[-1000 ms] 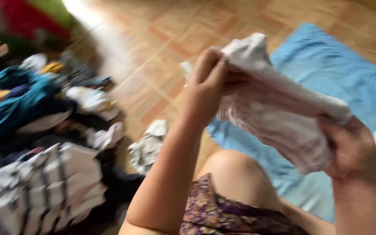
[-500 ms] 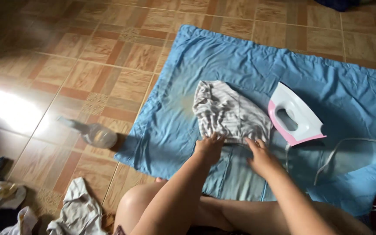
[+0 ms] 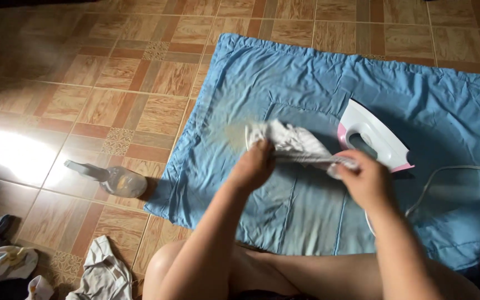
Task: Ironing small items of clothing on a cloth spread on the floor using a spray bottle and an iron.
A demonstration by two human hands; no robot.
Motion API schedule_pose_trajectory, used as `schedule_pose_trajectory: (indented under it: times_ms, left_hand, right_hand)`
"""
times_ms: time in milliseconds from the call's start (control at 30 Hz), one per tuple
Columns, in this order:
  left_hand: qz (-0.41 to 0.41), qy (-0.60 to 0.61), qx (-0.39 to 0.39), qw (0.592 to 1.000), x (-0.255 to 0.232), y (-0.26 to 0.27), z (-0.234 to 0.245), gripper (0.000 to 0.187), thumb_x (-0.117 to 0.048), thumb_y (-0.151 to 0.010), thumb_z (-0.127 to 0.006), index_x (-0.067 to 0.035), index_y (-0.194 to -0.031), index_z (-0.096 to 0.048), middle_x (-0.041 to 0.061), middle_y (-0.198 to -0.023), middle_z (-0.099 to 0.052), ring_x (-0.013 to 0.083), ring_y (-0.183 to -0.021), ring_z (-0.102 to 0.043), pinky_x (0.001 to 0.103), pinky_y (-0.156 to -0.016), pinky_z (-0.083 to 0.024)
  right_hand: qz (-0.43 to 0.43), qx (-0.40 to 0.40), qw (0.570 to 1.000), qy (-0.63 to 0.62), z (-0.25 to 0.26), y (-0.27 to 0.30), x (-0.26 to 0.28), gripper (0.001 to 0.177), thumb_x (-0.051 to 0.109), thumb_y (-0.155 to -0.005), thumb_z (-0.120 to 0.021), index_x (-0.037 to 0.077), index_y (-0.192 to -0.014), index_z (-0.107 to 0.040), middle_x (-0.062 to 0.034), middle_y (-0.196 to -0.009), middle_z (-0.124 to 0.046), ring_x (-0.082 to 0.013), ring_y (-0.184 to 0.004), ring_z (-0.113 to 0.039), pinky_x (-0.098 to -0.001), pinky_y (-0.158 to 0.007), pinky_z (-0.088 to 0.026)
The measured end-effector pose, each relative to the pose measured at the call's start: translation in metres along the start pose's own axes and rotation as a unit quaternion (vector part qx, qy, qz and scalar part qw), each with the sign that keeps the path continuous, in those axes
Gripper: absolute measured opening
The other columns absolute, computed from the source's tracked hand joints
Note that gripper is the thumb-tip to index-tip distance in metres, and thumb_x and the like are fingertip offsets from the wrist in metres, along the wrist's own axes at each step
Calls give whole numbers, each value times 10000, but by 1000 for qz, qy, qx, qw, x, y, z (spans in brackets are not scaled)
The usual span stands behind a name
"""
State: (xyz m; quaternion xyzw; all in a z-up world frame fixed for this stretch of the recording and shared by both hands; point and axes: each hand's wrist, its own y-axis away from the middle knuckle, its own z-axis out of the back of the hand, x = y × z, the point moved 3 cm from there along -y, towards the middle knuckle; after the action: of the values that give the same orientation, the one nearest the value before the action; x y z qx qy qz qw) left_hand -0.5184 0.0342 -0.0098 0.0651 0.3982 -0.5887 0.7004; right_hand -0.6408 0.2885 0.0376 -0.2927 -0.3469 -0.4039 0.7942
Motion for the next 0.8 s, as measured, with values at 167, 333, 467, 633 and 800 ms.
schedule_pose_trajectory:
  times_ms: [167,333,467,633,800]
  left_hand:
    - [34,174,25,984,-126,-14,144,276,-53,-890,-689,-48,-1165,-662,166,-978,-704,331,-889,-676,391,-772,-550]
    - [58,159,28,985,-133,-21,178,316,-30,-827,-691,-79,-1138,-717,125,-975,-745,263,-848,-698,320,-750,-553]
    - [18,3,-66,998,-116,-29,171,221,-14,-830,-668,-61,-1029,-751,122,-998,-728,305,-905,-712,366,-815,-557]
    - [-38,-83,-248,964,-145,-14,186,189,17,-807,-629,-31,-959,-731,142,-978,-698,373,-939,-657,438,-843,-529]
    - [97,-183,45,977,-67,23,114,92,-176,-846,-705,-102,-844,-761,139,-947,-713,377,-896,-686,487,-790,-553]
  right_hand:
    - [-6,-25,985,-172,73,21,80,216,42,-931,-734,23,-1146,-724,-17,-756,-656,-66,-563,-543,-237,-503,-403]
    - [64,-22,983,-172,84,-1,113,192,6,-965,-691,-3,-1156,-708,-7,-822,-690,-62,-645,-629,-214,-570,-464]
    - [56,-36,997,-32,72,-25,117,194,-6,-945,-736,17,-1138,-743,-87,-861,-715,-149,-659,-646,-290,-587,-494]
    - [222,-113,968,-29,85,-10,146,200,-33,-944,-712,41,-1130,-726,-77,-1103,-705,-118,-941,-665,-269,-808,-529]
    - [125,-6,992,-6,32,12,50,170,7,-822,-755,45,-987,-752,-86,-953,-719,-206,-774,-682,-323,-684,-533]
